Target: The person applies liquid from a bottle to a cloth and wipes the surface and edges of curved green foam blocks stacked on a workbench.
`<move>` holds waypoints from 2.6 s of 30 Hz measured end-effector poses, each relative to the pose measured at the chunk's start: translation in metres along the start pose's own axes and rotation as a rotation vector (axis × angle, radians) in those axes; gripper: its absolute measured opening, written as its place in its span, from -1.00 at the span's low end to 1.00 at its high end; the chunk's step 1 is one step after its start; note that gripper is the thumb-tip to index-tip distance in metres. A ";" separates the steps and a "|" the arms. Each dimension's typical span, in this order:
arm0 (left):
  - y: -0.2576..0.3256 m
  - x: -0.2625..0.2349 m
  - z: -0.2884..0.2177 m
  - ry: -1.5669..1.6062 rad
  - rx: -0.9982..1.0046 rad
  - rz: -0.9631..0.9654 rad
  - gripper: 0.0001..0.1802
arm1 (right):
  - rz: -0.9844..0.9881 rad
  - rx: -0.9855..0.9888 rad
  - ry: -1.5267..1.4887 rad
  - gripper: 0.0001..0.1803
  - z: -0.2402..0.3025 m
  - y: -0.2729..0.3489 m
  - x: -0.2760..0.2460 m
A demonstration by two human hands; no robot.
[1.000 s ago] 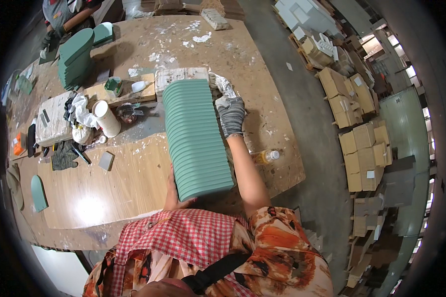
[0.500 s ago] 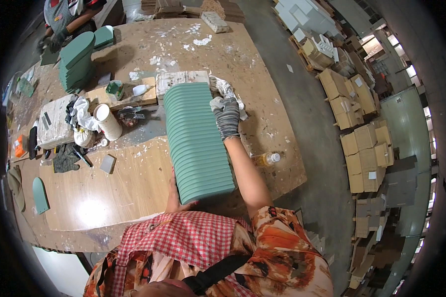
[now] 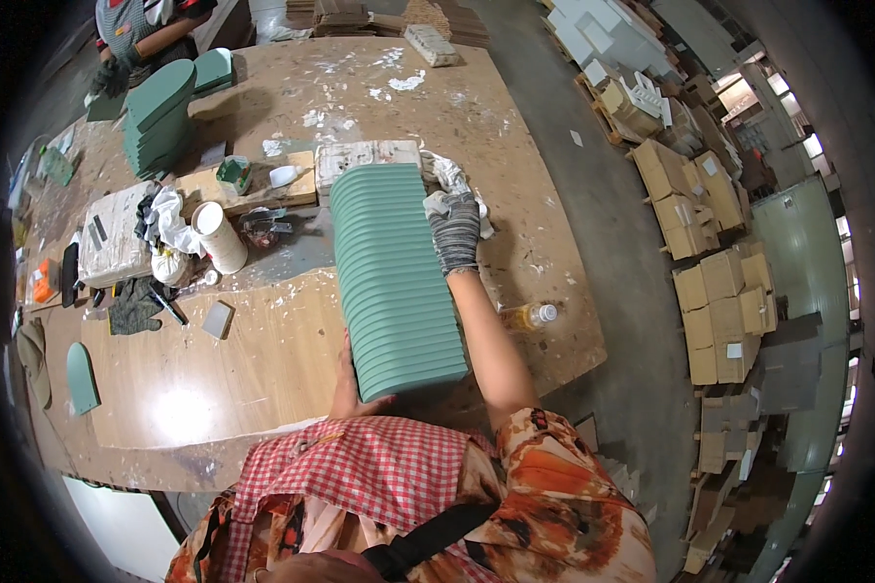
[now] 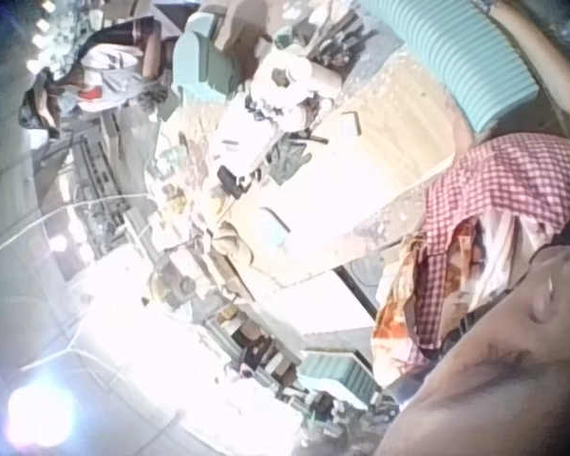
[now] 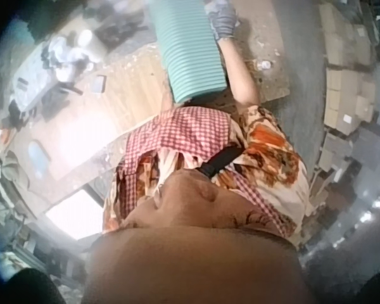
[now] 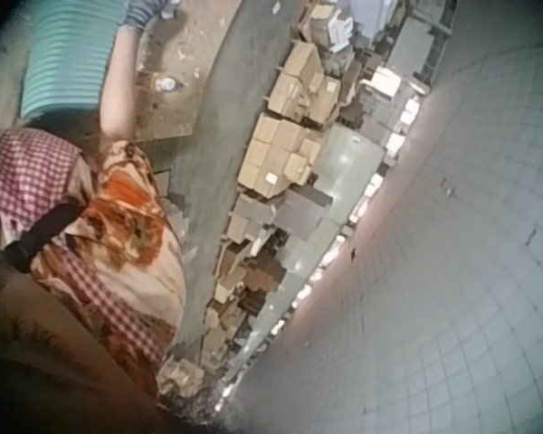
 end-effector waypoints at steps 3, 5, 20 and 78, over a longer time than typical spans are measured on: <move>0.001 -0.001 0.002 0.003 0.008 -0.004 0.44 | 0.017 -0.055 0.122 -0.83 0.007 0.003 0.014; -0.003 0.005 -0.003 0.010 0.024 0.021 0.44 | -0.016 0.364 -1.155 -0.79 -0.050 -0.005 0.025; -0.001 0.002 -0.002 0.047 0.024 0.007 0.46 | 0.364 -0.357 0.626 -0.73 0.051 0.022 0.116; 0.003 -0.008 0.006 0.027 0.097 -0.028 0.41 | 0.241 -0.351 0.670 -0.68 0.054 0.000 0.095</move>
Point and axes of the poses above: each hand's wrist, its own y-axis away from the middle knuckle, its own x-axis out of the palm, z = x × y, the point moved 4 cm from there along -y, towards the middle knuckle, and after that the axes turned 7 degrees about -y, right-handed, at the moved point
